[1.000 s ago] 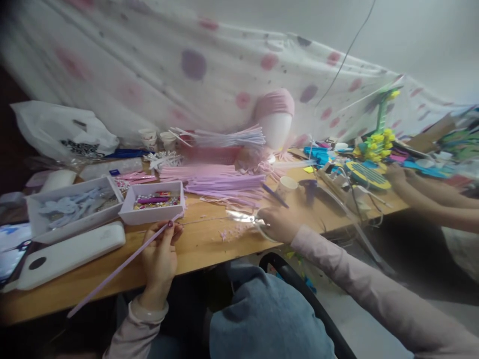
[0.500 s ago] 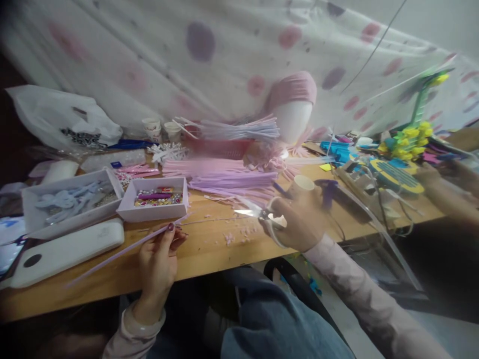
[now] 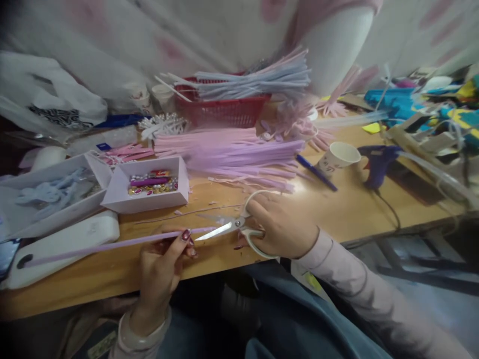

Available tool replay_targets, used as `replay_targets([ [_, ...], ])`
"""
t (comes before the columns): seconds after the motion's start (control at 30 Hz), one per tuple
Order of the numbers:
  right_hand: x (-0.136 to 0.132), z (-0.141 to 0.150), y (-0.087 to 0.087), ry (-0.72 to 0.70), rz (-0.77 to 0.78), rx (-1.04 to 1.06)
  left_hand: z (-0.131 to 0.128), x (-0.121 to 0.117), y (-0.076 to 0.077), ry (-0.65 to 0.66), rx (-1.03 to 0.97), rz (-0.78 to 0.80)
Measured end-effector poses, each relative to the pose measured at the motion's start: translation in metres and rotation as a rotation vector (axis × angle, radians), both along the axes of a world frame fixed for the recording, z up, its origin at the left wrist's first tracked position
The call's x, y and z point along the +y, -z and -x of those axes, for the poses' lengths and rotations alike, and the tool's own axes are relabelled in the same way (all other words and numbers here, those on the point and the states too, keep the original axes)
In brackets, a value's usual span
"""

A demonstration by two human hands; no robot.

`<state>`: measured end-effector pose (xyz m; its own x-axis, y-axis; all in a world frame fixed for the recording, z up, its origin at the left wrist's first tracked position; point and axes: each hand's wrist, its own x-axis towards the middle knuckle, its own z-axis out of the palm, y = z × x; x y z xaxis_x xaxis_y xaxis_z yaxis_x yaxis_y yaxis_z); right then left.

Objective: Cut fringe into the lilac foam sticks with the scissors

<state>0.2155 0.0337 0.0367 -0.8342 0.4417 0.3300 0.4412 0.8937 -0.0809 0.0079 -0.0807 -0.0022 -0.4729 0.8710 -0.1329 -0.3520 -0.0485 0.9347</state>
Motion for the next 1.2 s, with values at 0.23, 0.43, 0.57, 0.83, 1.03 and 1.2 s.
replay_targets([
  [0.23, 0.002, 0.002, 0.008, 0.004, 0.062, -0.035, -0.003, 0.005, -0.005, -0.011, -0.032, 0.037],
  [0.43, 0.002, 0.006, 0.009, -0.013, 0.084, -0.013, 0.0, 0.002, -0.003, 0.018, -0.018, 0.046],
  [0.57, 0.001, 0.004, 0.011, -0.031, 0.085, -0.009, 0.0, 0.002, -0.002, 0.024, -0.022, 0.049],
  [0.83, -0.001, -0.007, 0.018, -0.008, 0.119, -0.026, 0.001, 0.0, 0.002, 0.008, -0.027, 0.054],
  [1.03, -0.001, -0.01, 0.018, -0.005, 0.158, -0.064, -0.002, 0.003, -0.002, -0.061, -0.06, -0.02],
  [1.2, -0.002, -0.01, 0.019, 0.016, 0.157, -0.076, -0.001, 0.007, -0.006, -0.182, -0.154, -0.067],
])
